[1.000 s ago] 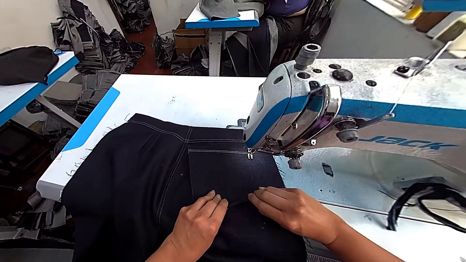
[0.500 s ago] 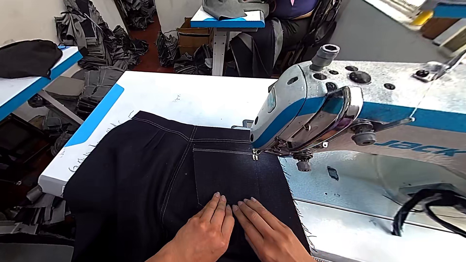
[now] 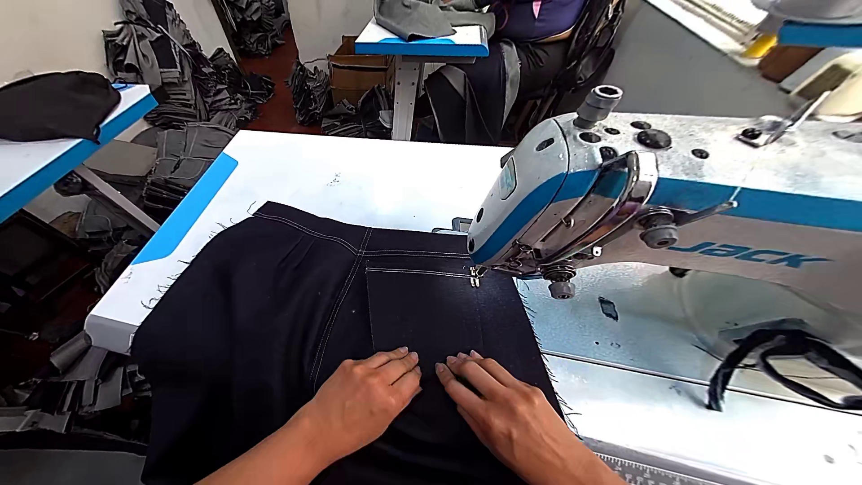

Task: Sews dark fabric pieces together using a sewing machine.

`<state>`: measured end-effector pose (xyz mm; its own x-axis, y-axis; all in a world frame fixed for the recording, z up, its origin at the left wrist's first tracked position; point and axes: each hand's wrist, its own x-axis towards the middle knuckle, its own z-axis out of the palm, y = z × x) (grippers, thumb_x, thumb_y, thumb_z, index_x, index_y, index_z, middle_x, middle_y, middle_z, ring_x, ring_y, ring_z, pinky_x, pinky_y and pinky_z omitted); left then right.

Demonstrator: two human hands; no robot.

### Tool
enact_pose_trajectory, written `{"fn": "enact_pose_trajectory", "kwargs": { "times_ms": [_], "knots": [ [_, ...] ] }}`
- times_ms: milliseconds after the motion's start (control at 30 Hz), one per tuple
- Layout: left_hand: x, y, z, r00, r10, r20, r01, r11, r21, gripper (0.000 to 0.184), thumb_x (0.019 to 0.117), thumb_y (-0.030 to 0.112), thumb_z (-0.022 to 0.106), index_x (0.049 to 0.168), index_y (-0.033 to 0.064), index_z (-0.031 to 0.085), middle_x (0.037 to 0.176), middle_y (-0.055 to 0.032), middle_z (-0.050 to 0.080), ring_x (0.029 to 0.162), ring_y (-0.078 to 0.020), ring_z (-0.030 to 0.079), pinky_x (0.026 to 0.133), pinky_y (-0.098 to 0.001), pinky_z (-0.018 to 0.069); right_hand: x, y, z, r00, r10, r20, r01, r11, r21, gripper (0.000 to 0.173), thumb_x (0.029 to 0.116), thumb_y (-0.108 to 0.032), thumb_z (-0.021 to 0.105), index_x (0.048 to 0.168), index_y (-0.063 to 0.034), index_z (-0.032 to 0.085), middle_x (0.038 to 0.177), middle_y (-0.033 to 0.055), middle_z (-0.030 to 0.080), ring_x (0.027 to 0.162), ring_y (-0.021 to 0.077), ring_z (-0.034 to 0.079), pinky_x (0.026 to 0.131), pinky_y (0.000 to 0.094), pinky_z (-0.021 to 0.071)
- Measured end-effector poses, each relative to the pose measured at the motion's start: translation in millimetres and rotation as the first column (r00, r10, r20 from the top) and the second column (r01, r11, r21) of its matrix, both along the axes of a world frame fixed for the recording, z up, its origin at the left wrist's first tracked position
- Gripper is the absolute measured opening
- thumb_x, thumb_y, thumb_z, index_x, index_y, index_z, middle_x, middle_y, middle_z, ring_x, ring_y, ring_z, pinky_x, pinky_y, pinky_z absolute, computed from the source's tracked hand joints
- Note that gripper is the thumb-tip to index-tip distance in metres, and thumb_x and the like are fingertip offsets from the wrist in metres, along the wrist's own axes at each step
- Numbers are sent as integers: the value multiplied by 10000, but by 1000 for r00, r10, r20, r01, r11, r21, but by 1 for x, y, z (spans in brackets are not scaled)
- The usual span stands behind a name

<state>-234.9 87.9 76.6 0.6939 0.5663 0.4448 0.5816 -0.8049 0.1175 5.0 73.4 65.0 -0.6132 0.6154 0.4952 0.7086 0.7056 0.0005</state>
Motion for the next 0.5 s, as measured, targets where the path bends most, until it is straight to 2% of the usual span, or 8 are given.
{"fn": "enact_pose_trajectory", "kwargs": {
  "times_ms": [100, 167, 233, 300, 333, 500],
  "knots": [
    [1, 4, -2, 1000, -14, 8, 14, 997, 76, 213, 1031, 164, 562, 1079, 82, 753, 1083, -67, 773, 1066, -188, 738, 840, -287, 606, 1, 8, 6, 997, -45, -68, 39, 996, -84, 291, 1021, -224, 502, 1075, -144, 776, 925, 25, 737, 830, 194, 711, 641, 297, 570],
    [2, 7, -2, 1000, -16, 8, 16, 995, 96, 198, 1019, 133, 554, 1017, 80, 745, 1039, -62, 776, 1025, -183, 747, 796, -285, 612, -2, 11, 8, 994, -87, -66, 80, 992, -100, 316, 1016, -320, 502, 1018, -161, 774, 849, 2, 702, 754, 177, 683, 567, 289, 532],
    [4, 11, -2, 999, 21, 46, -24, 997, 78, 215, 1036, 166, 540, 973, 102, 736, 959, -25, 765, 928, -145, 745, 739, -258, 602, -5, 12, 9, 991, -123, -56, 117, 988, -100, 312, 998, -339, 511, 978, -162, 766, 821, 0, 685, 719, 179, 670, 530, 296, 515],
    [8, 19, -1, 993, 67, 97, -69, 998, 15, 260, 1041, 223, 531, 933, 110, 738, 829, -7, 701, 772, -144, 685, 640, -256, 554, -7, 14, 10, 985, -156, -70, 148, 983, -104, 300, 991, -321, 517, 934, -167, 767, 799, -10, 687, 698, 170, 674, 514, 300, 512],
    [10, 23, 1, 991, 87, 104, -84, 996, -31, 270, 1036, 243, 527, 929, 110, 736, 798, -7, 678, 747, -153, 668, 633, -267, 546, -7, 16, 11, 982, -168, -83, 158, 981, -113, 300, 985, -313, 519, 908, -168, 769, 779, -13, 682, 679, 165, 673, 502, 306, 509],
    [15, 48, 11, 983, 110, 146, -48, 926, -373, 250, 1041, 235, 540, 994, 71, 723, 835, -47, 688, 798, -187, 682, 724, -349, 562, -8, 29, 24, 969, -211, -125, 179, 957, -227, 267, 916, -289, 546, 873, -169, 780, 696, -28, 656, 569, 139, 639, 445, 345, 471]
  ]
}}
